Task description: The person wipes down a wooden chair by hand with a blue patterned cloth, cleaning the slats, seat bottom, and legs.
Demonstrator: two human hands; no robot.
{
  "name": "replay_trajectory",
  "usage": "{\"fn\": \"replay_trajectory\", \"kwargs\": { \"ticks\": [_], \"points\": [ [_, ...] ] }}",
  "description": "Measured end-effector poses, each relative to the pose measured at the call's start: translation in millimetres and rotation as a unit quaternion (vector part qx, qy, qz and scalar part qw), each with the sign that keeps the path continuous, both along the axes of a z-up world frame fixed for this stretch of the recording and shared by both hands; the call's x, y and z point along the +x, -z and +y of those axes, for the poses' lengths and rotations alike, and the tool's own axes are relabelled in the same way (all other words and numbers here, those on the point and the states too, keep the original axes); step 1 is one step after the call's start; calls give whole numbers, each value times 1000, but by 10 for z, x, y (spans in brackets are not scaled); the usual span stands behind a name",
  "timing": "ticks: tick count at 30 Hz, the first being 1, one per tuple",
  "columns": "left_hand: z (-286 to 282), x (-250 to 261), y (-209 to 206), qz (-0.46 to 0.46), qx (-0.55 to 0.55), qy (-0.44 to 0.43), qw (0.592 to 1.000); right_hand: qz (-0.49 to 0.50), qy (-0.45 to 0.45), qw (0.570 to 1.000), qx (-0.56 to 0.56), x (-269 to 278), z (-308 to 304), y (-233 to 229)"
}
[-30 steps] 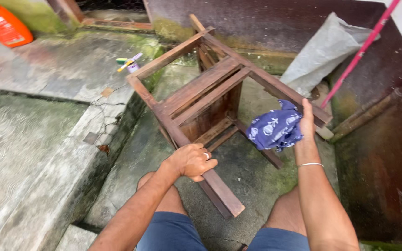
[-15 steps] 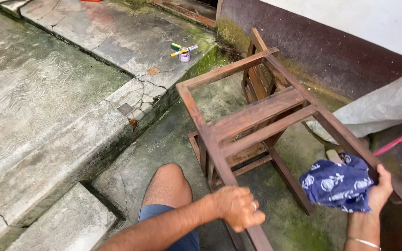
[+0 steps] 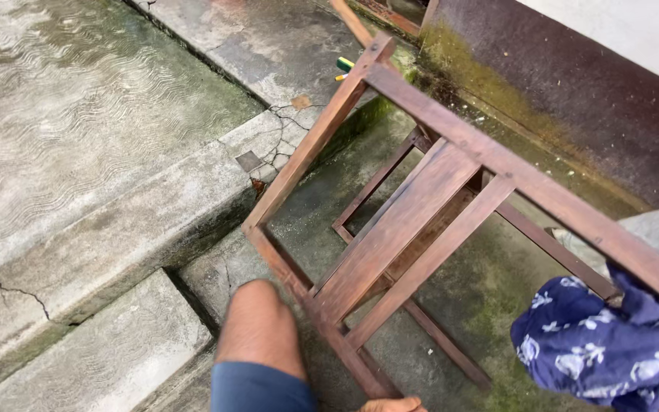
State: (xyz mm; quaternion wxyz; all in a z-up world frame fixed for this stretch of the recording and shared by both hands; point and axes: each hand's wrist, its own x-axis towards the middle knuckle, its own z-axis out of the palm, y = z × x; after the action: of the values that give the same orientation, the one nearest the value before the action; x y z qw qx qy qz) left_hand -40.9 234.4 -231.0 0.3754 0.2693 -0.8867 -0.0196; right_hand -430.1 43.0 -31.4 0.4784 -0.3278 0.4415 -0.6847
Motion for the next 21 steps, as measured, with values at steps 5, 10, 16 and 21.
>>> {"fn": "replay_trajectory", "kwargs": {
  "ticks": [5, 10, 16, 21],
  "points": [
    [61, 3, -114, 70, 146, -52, 985, 50, -5, 999, 7, 177, 181, -116],
    [275, 102, -162, 110, 203, -96, 968, 124, -42, 991, -15, 899, 88, -598],
    [440, 113, 17, 141, 226, -122, 956, 237, -107, 962, -86, 1680, 207, -1298],
    [403, 335, -345, 81, 99, -112, 985, 326, -166, 916, -164, 2667, 296, -2062]
  ]
}}
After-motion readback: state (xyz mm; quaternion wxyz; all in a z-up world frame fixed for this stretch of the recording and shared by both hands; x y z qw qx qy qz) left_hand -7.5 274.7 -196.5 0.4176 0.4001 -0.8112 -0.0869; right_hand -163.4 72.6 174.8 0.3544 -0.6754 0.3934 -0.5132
